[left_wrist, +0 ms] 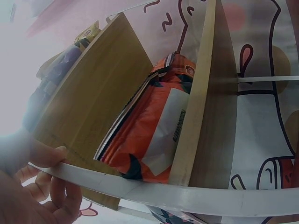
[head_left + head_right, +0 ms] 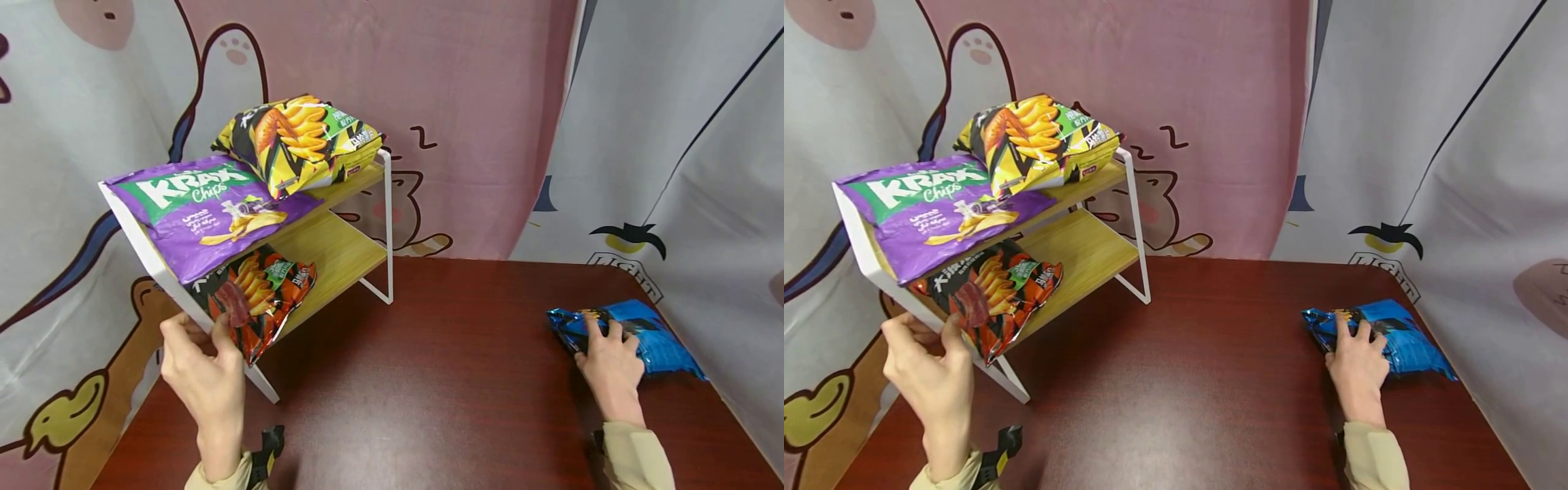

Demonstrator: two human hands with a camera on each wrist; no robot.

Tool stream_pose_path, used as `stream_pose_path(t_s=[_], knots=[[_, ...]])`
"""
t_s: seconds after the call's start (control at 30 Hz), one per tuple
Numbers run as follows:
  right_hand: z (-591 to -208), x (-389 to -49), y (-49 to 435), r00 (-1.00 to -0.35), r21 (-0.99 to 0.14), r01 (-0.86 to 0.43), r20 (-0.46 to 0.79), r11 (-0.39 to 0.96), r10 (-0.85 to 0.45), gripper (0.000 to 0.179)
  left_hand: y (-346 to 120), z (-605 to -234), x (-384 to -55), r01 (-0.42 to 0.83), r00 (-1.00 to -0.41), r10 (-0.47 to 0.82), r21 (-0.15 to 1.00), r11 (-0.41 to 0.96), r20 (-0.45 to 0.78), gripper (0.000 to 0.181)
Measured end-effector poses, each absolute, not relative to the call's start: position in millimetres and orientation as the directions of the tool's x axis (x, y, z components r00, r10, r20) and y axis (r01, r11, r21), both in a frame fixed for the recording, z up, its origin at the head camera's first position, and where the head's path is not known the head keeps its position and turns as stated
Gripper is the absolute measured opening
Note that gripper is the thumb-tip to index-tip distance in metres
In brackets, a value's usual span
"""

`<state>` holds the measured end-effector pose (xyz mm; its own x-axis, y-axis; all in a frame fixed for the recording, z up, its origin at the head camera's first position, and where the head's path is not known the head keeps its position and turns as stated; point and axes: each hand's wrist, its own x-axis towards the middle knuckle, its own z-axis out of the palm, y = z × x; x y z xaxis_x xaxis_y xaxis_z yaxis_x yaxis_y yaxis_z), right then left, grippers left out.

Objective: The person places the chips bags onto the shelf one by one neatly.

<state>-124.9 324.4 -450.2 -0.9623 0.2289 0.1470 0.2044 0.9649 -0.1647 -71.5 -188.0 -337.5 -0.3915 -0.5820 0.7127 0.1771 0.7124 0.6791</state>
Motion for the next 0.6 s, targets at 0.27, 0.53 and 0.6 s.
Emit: stream_pose_path(t_s=[0.27,0.53,0.6], knots=[[-452.8,-123.8,321.9,-0.948,-0.219,0.201,0.204,0.955,0.246,0.076,-188.5,-337.6,-71.3,0.18,-0.389,-0.581,0.677,0.714,0.715,0.02],[-456.1,-124.8,319.5,-0.917,-0.3,0.199,0.28,0.933,0.285,0.073,-188.8,-337.6,-71.3,0.188,-0.385,-0.578,0.674,0.714,0.72,0.021],[-456.5,-124.8,319.3,-0.908,-0.321,0.204,0.29,0.925,0.301,0.075,-188.7,-337.5,-71.4,0.189,-0.387,-0.577,0.674,0.714,0.719,0.021]])
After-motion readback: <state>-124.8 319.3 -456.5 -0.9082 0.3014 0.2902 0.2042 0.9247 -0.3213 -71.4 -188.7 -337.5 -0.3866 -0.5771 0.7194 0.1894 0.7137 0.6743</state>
